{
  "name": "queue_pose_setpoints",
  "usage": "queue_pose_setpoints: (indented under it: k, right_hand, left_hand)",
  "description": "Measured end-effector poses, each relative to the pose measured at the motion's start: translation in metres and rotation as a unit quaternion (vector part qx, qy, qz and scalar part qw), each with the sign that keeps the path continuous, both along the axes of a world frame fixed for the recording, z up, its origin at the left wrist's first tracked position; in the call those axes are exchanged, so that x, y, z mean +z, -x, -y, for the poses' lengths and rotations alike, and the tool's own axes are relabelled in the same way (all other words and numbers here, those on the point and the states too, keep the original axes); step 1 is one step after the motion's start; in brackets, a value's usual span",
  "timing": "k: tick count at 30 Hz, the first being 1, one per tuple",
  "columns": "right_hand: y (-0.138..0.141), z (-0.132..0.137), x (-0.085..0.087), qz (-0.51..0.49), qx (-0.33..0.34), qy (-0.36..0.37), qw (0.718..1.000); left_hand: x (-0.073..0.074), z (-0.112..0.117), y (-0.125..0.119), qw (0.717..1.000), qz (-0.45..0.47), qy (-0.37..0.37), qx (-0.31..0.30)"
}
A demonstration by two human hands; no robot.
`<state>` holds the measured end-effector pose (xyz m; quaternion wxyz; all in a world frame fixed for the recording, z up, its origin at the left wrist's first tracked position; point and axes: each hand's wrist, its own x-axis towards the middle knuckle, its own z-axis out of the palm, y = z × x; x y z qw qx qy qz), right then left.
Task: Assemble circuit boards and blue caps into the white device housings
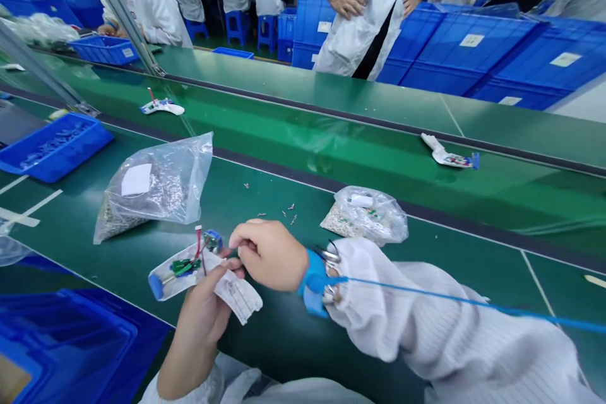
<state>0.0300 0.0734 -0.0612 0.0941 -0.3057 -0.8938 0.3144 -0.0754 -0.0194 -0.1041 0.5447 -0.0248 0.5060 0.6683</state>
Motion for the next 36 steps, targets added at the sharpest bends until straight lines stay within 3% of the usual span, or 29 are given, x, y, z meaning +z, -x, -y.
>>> queue_pose_setpoints:
  k: [4, 9, 23, 29, 36]
  right_hand:
    - [-0.029, 0.025, 0.017, -0.205, -0.067, 0.060, 0.975]
    - [-0.044, 0.035, 0.022, -0.263, -0.124, 0.029, 0.956]
    - [-0.067, 0.041, 0.026, -0.286, -0.160, -0.074, 0.942]
    - [-0.073, 0.040, 0.028, -0.238, -0.159, -0.094, 0.954]
    - [-0.077, 0.039, 0.023, -0.274, -0.163, -0.146, 0.937]
  left_hand:
    - [0.023, -0.007, -0.026, 0.995, 0.037, -0.050, -0.081]
    - [0.041, -0.010, -0.038, 0.990, 0.036, -0.075, -0.112]
    - [0.054, -0.018, -0.058, 0.988, -0.035, -0.083, -0.125]
    - [0.054, -0.023, -0.064, 0.993, -0.033, -0.051, -0.103]
    - [0.055, -0.026, -0.071, 0.993, -0.057, -0.052, -0.093]
